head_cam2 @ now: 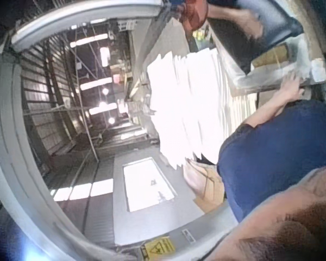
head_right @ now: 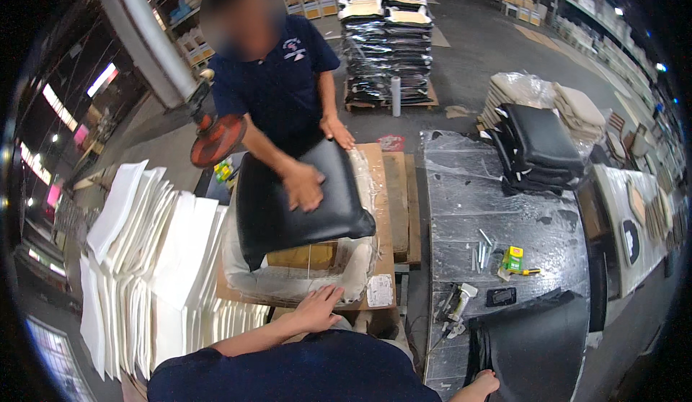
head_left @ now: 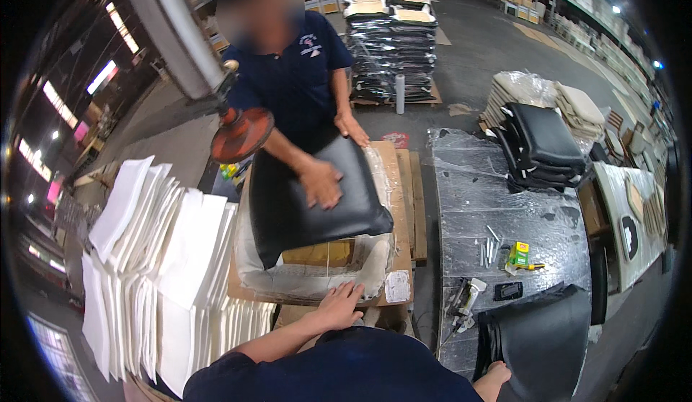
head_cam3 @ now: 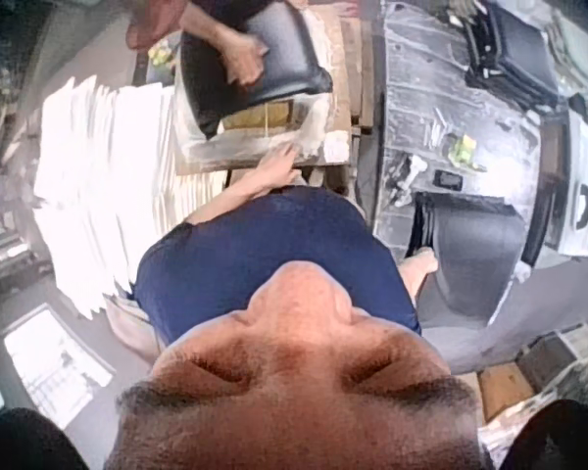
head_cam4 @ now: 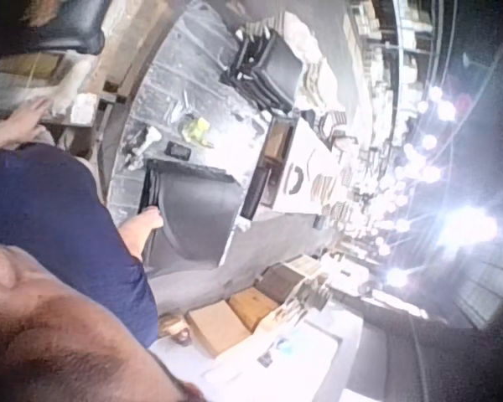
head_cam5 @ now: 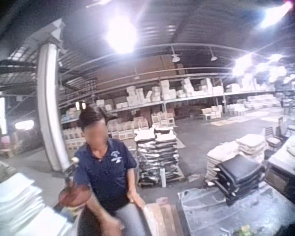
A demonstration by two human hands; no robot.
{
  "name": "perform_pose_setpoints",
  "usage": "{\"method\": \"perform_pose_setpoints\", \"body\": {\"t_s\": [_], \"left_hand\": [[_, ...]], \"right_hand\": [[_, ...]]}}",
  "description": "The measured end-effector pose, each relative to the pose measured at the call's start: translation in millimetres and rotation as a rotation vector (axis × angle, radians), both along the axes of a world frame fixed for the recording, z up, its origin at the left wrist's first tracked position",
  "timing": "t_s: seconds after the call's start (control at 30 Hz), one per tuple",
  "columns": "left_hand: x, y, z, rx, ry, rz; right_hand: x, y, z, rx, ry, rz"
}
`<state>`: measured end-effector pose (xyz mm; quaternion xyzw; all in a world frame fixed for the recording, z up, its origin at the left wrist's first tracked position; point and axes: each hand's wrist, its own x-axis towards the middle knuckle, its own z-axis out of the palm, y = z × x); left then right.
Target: The person staples white fabric onto a wooden chair seat using a pneumatic staple gun while a coworker assists by holding the seat and fabric. They then place a black leather cover over the seat and prepare the next unit.
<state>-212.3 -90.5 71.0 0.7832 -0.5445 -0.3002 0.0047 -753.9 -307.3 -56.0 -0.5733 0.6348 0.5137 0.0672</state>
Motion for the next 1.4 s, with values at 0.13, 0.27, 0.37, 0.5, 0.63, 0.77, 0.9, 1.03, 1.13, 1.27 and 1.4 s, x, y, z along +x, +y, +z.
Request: {"method": "perform_pose_setpoints", "body": {"t_s": [0.13,0.27,0.37,0.5,0.63,0.77,0.9,1.03,1.13,1.27,1.4], "left_hand": [[-0.5,6.5,0.6,0.031,-0.001,0.029],[1.1,9.5,4.6,0.078,-0.006,0.048],[-1.5,9.4,3.1,0.100,-0.027,0.072],[-2.4,-1.1,-4.3,-0.057,0.135,0.130],[-17.4,-19.4,-7.6,-0.152,0.113,0.068],[-23.4,-25.2,-0.7,-0.144,0.057,0.022],[-21.9,-24.1,2.7,-0.129,-0.002,-0.038],[-19.2,-10.0,-5.1,-0.106,-0.008,-0.035],[-26.8,-20.5,-6.0,-0.224,-0.050,-0.118],[-22.5,-7.8,-9.5,-0.143,-0.003,-0.062],[-18.3,-1.3,-12.2,-0.143,0.003,-0.070]], "right_hand": [[14.4,9.4,12.3,-0.254,-0.134,-0.202],[10.6,26.4,18.4,-0.421,-0.279,-0.070],[13.3,29.6,20.4,-0.398,-0.400,-0.150],[21.3,20.9,17.2,-0.338,-0.274,-0.028],[17.8,16.3,8.8,-0.320,-0.218,0.036],[-2.4,16.0,-0.8,-0.303,-0.091,0.197],[19.3,12.1,-1.5,-0.299,-0.164,0.128],[49.5,1.4,12.3,-0.293,-0.215,0.138],[54.7,-1.1,19.6,-0.313,-0.221,0.118],[66.6,-8.1,19.9,-0.307,-0.224,0.136],[65.6,-8.1,20.2,-0.290,-0.236,0.124]]}}
